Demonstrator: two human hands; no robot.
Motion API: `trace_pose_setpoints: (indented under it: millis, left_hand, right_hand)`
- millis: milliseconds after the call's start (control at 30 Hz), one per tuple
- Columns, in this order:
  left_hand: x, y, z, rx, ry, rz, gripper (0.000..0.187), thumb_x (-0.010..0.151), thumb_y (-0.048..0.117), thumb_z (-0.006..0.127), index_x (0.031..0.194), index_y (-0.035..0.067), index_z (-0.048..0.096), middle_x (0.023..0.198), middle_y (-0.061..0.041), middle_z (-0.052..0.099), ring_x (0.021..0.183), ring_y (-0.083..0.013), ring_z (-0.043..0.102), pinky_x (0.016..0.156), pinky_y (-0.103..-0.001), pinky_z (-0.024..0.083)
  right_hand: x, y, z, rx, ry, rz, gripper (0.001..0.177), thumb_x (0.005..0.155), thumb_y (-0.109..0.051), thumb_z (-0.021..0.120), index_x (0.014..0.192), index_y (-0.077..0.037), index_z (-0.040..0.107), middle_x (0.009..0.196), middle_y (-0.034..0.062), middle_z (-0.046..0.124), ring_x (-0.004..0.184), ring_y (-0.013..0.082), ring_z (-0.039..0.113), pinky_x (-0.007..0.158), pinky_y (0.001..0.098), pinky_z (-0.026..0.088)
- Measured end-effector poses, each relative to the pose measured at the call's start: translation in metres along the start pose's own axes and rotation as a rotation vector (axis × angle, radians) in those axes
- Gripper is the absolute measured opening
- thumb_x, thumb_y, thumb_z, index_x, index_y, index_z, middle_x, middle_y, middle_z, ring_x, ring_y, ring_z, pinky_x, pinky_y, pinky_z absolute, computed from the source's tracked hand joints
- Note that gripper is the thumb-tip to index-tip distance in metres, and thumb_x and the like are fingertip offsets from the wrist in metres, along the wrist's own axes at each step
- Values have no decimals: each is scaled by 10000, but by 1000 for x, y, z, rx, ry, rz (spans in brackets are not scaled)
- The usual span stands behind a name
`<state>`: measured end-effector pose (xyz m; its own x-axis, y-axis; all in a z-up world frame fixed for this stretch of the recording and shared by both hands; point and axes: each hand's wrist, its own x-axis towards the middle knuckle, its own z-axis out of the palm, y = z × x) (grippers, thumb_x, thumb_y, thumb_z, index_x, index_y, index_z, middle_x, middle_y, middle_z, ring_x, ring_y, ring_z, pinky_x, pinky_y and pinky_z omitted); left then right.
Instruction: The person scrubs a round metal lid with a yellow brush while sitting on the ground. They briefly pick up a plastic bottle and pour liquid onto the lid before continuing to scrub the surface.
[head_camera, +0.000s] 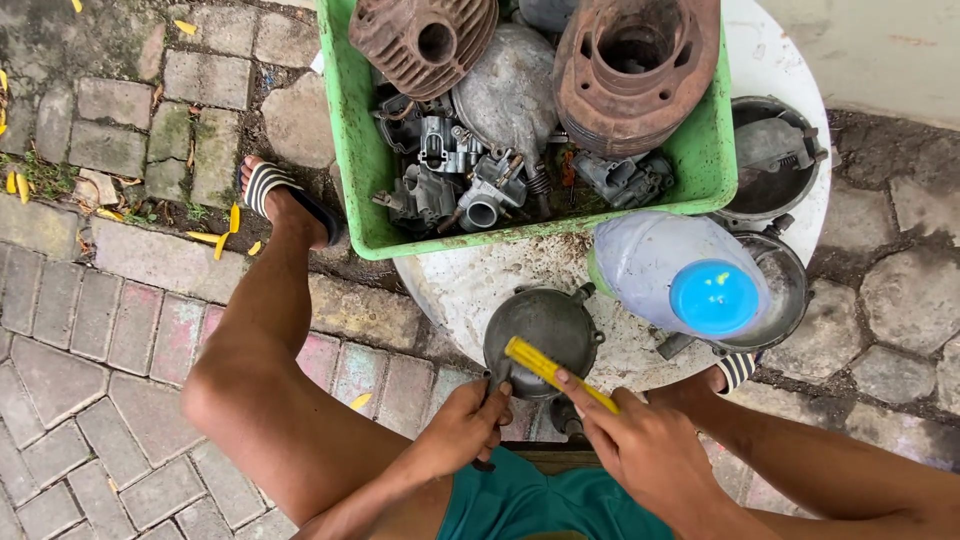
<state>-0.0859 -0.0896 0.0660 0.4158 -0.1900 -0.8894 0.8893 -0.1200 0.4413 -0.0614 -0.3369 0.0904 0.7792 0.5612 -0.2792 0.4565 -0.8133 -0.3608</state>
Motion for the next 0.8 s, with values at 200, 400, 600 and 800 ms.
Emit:
trace_pose_setpoints:
  millis: [200, 400, 600, 800]
  left_hand:
    - [-8, 10, -5, -497, -179, 24, 332, 1133, 342, 474, 868, 154, 408, 792, -7, 442, 554, -74, 318, 451, -198, 284]
    - [-13, 21, 0, -649, -230, -10, 347, 1128, 331, 487, 872, 97, 476, 817, -18, 498, 561, -67, 356, 462, -185, 289]
    - [-12, 25, 8, -733, -183, -45, 245, 1133, 254, 475, 1002, 47, 486, 869, -69, 531, 594, -92, 409, 485, -197, 381]
    - [-15, 38, 18, -797, -188, -52, 217, 1125, 237, 464, 981, 77, 444, 858, -75, 517, 603, -102, 369, 510, -222, 320]
  right_hand:
    - [5, 5, -24, -346, 185, 26, 618, 964, -394, 584, 1558, -328, 426, 680, -10, 588, 380, 147, 496, 390, 344, 476]
    - [5, -12, -41, -327, 12, -41, 623, 964, -420, 553, 1558, -388, 371, 679, 23, 669, 315, 118, 516, 298, 336, 476]
    - [-2, -23, -45, -318, -162, -40, 593, 999, -400, 496, 1569, -312, 361, 715, 50, 699, 371, 125, 596, 306, 329, 516]
    - [-9, -15, -35, -641, 86, 127, 661, 945, -436, 539, 1581, -444, 357, 680, -15, 530, 362, 144, 480, 358, 300, 426]
